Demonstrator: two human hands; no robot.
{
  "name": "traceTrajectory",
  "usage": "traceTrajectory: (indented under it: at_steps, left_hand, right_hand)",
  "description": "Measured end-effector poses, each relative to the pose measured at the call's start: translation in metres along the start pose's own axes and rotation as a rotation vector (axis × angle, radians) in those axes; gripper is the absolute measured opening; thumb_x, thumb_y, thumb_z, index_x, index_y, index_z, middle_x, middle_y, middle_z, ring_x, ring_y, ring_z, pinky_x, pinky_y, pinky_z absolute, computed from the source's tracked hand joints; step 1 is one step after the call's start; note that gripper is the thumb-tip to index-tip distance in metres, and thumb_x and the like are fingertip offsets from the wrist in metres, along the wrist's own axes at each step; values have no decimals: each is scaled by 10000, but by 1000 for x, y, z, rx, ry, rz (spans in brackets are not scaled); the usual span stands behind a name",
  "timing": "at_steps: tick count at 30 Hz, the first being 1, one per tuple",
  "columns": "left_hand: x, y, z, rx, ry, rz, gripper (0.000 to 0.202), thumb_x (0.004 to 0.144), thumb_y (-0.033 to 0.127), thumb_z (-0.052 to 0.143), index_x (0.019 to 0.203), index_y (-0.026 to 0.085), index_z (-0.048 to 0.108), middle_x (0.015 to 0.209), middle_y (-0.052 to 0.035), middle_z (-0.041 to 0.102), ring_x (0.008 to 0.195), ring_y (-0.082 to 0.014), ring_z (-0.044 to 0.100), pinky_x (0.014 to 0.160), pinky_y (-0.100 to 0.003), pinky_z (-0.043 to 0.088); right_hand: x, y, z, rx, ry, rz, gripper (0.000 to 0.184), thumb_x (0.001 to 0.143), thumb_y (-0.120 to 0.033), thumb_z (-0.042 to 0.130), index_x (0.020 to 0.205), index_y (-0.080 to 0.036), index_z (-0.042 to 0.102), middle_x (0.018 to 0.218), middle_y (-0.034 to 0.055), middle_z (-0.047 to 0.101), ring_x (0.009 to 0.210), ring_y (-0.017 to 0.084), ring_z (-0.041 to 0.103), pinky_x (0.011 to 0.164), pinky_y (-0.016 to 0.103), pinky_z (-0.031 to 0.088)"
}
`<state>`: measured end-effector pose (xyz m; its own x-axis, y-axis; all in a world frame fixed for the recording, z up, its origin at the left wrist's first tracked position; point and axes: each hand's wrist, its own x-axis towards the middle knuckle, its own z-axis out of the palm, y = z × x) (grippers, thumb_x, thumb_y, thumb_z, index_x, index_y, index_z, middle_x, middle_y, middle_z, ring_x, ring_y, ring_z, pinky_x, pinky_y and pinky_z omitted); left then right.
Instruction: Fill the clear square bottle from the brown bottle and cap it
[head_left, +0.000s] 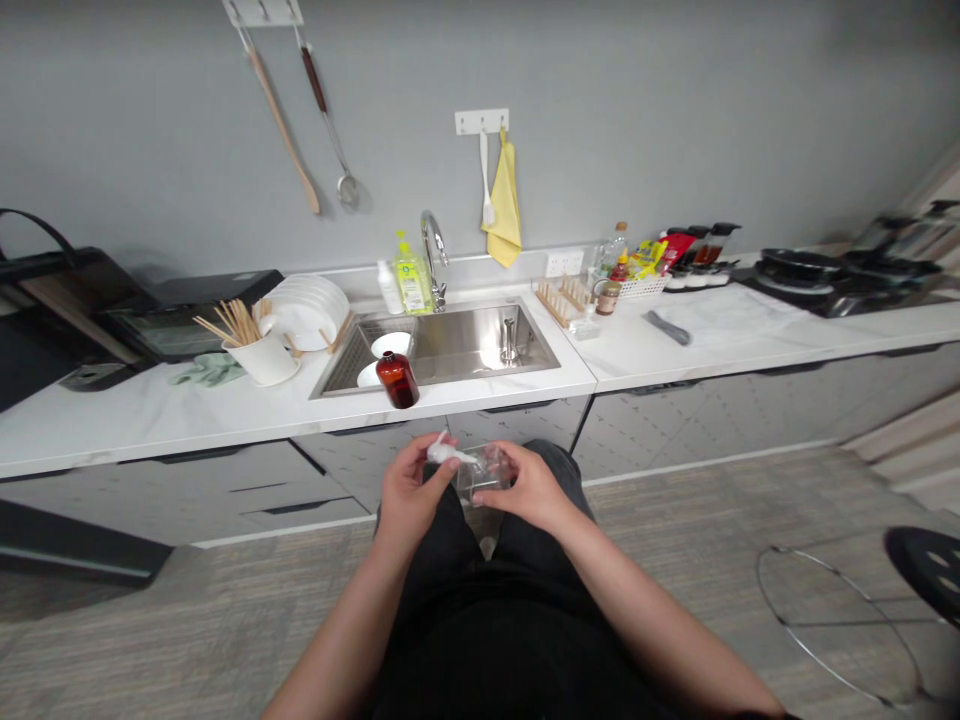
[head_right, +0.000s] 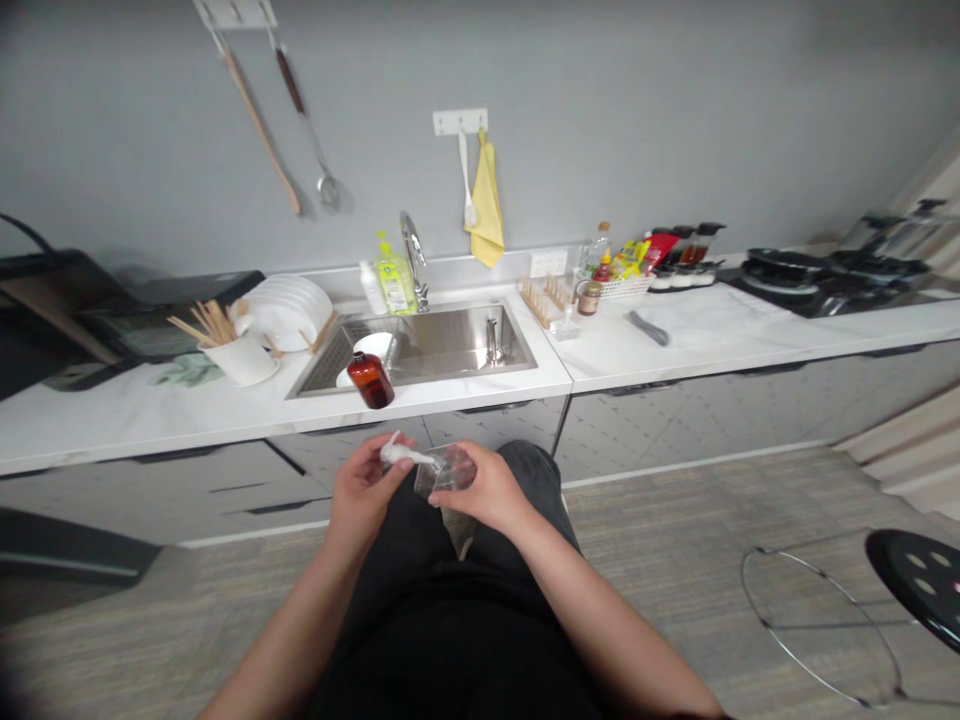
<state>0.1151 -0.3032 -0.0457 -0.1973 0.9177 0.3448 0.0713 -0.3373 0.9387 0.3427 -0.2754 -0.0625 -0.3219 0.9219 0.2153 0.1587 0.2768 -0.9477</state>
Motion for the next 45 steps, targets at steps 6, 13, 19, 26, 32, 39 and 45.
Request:
traceTrajectory:
  at_steps: [6,13,19,26,32,39,45]
  left_hand:
    - [10,4,-14,14,-91,-65,471,886,500,986,1238,215,860,1222,-128,902,1172,-320,861,1154,-524,652]
    - [20,1,-19,103,-92,-64,565,930,476,948,1412,219,801,1227,-130,906,1178,-313,860,1159,-508,642]
    - [24,-19,-24,64,-59,-143,507,907,496,965,1304,205,842,1198,-134,904,1030,-276,837,990,-425,658]
    - [32,-40,-50,-183,137,-223,409,796,399,1069,1084,234,829,1106,-78,879,1114,-277,849,1013,-406,663]
    - [72,-50,-113,-290,377,-128,376,734,295,1080,969,232,793,1089,-24,811,993,-190,820,964,-329,656]
    - [140,-59,-216,-41,794,44,402,710,338,1011,1011,225,771,937,33,689,837,-143,728,907,-315,608]
    - [208,-93,-293,668,825,-170,432,843,480,857,1182,216,818,817,29,626,726,-185,586,755,-331,528]
  right_hand:
    - [-1,8,-4,-163,37,-6,767,685,-384,1105,1372,-256,789,1331,124,856,1049,313,828,951,478,664]
    - [5,16,-3,-342,62,-19,832,685,-375,1116,1437,-272,776,1391,143,830,1142,360,813,1121,578,625]
    - [12,22,1,-390,10,-30,798,716,-355,1102,1437,-280,769,1387,125,831,1207,373,818,1127,560,641]
    - [28,45,-2,-298,-24,19,739,767,-314,1044,1445,-296,751,1375,107,834,1124,340,837,1016,547,706]
    - [55,68,-14,-251,-11,43,732,762,-363,1054,1432,-304,763,1333,118,862,1116,384,854,1032,609,707]
    - [117,72,-50,62,101,104,697,837,-551,1042,1417,-315,735,1380,123,859,1218,384,856,1091,560,702]
    - [210,98,-79,90,279,52,791,682,-627,1112,1291,-300,727,1256,109,856,1152,385,837,1140,638,662]
